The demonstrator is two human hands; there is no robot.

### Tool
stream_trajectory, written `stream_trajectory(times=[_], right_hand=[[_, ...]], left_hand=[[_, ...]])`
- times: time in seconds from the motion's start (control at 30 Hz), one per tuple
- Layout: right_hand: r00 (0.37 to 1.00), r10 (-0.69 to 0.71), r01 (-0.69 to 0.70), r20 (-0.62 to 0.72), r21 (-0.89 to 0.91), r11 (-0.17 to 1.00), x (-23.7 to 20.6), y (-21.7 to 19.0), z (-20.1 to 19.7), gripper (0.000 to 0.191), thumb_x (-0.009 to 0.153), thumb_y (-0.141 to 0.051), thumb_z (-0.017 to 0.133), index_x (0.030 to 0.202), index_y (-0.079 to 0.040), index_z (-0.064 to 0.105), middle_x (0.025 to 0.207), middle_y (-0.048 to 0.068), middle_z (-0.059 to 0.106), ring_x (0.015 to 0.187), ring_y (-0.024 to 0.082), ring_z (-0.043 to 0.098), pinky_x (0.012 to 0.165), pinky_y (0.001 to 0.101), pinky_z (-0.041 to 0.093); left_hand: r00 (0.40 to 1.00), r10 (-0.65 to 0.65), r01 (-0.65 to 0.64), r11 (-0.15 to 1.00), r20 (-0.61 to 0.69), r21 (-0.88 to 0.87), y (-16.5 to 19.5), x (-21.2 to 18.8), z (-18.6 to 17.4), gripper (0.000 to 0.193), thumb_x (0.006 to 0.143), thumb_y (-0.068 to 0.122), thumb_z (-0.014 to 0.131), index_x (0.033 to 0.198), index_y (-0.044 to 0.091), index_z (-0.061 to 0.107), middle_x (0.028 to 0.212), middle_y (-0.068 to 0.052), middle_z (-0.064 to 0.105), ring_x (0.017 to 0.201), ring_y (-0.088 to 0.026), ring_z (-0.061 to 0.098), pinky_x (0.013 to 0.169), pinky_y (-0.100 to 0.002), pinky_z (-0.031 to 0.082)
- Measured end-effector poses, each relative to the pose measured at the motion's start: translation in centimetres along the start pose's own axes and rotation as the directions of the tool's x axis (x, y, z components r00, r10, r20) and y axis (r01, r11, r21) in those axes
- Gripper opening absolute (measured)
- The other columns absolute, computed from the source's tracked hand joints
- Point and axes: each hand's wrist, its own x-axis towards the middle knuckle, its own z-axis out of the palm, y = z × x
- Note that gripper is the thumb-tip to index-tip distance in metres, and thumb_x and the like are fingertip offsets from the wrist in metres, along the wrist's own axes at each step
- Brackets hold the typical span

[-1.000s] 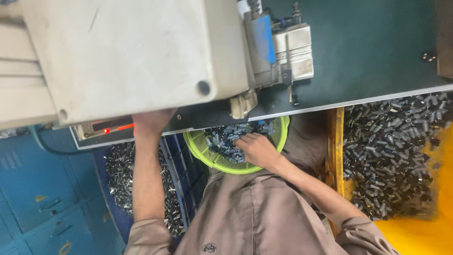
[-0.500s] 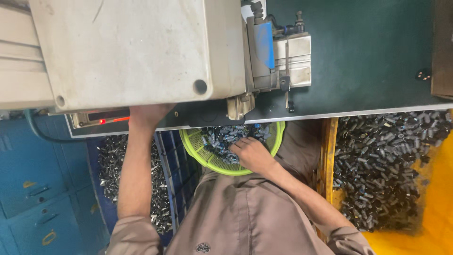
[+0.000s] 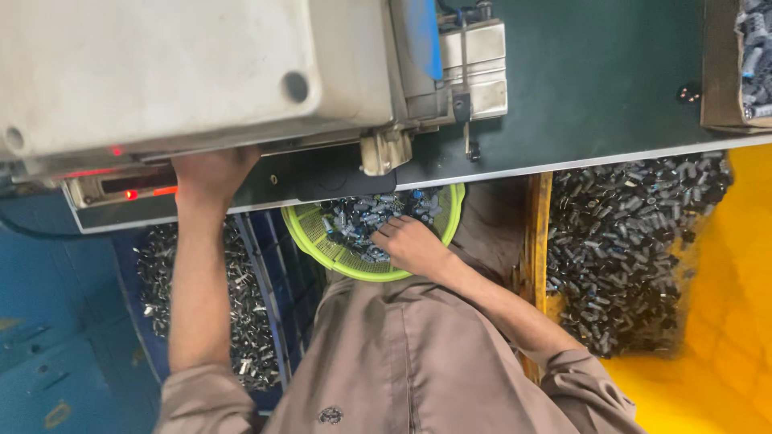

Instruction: The person repeatedly picks small blue and black plastic components from a green basket, inserts them into a metal jig on a press machine, and activates the press to assemble keychains. The person occasionally uses a green hose to clear debris from the machine.

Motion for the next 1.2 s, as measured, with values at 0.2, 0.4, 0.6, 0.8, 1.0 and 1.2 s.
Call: stream_trajectory(times=[0.2,0.4,0.6,0.8,1.0,1.2], right_hand=[[1.000,-0.015,0.015,-0.008,-0.015,1.000,0.1,-0.4,-0.1,0.031,0.062,-0.009,0.074,0.091,-0.006,0.064,0.088,0.012,0.067,0.090,0.032,0.067,0.083,0.0420,0.052],[1.000,-0.003,0.002,-0.023,-0.009,1.000,0.1,-0.3,0.0,0.030,0.067,-0.009,0.073,0.095,-0.005,0.065,0.089,0.012,0.067,0.089,0.031,0.067,0.082,0.0422,0.052],[1.000,0.023,-0.022,0.005,-0.046,0.999,0.3,-0.4,-0.7,0.022,0.071,-0.008,0.066,0.093,-0.006,0.064,0.091,0.012,0.068,0.091,0.030,0.067,0.083,0.0426,0.052],[0.999,-0.007,0.010,-0.050,0.053,0.999,1.0,-2.0,-2.4,0.022,0.073,-0.004,0.063,0.095,-0.004,0.064,0.088,0.012,0.068,0.086,0.033,0.067,0.076,0.0453,0.050],[0.999,-0.020,0.020,-0.037,-0.001,1.000,2.2,-4.0,-3.9,0.011,0.078,-0.005,0.064,0.089,-0.006,0.064,0.082,0.011,0.068,0.083,0.033,0.067,0.073,0.0459,0.050],[0.995,-0.048,0.050,-0.089,0.016,0.999,2.7,-5.5,-5.0,0.010,0.085,-0.010,0.067,0.092,-0.004,0.066,0.081,0.013,0.067,0.082,0.035,0.066,0.074,0.0470,0.052]], left_hand=[[0.974,0.201,-0.221,0.947,0.109,0.232,-0.8,0.5,0.6,0.011,0.097,0.023,0.071,0.097,0.014,0.076,0.089,-0.005,0.071,0.080,-0.026,0.067,0.077,-0.040,0.054],[0.966,0.125,-0.120,0.992,0.227,-0.039,-0.7,0.5,0.6,0.008,0.102,0.020,0.073,0.096,0.015,0.075,0.087,-0.006,0.072,0.077,-0.028,0.067,0.074,-0.042,0.052],[0.988,0.151,-0.144,0.833,-0.031,-0.534,-1.2,1.5,-0.8,0.039,0.085,0.018,0.073,0.116,-0.005,0.067,0.115,-0.018,0.069,0.104,-0.037,0.065,0.091,-0.045,0.050],[0.822,0.283,-0.317,0.948,0.495,-0.016,-1.7,1.5,-0.9,0.010,0.092,0.020,0.071,0.084,0.014,0.072,0.094,-0.008,0.072,0.090,-0.026,0.067,0.083,-0.043,0.051],[0.897,0.160,-0.037,0.956,0.412,-0.290,-0.7,2.4,-2.6,0.018,0.089,0.023,0.066,0.091,0.005,0.070,0.084,-0.015,0.067,0.080,-0.030,0.065,0.074,-0.047,0.051],[0.978,0.205,-0.198,0.965,0.027,-0.171,-0.3,2.3,-3.1,0.035,0.067,0.031,0.069,0.086,0.003,0.068,0.083,-0.015,0.066,0.089,-0.034,0.067,0.077,-0.049,0.053]])
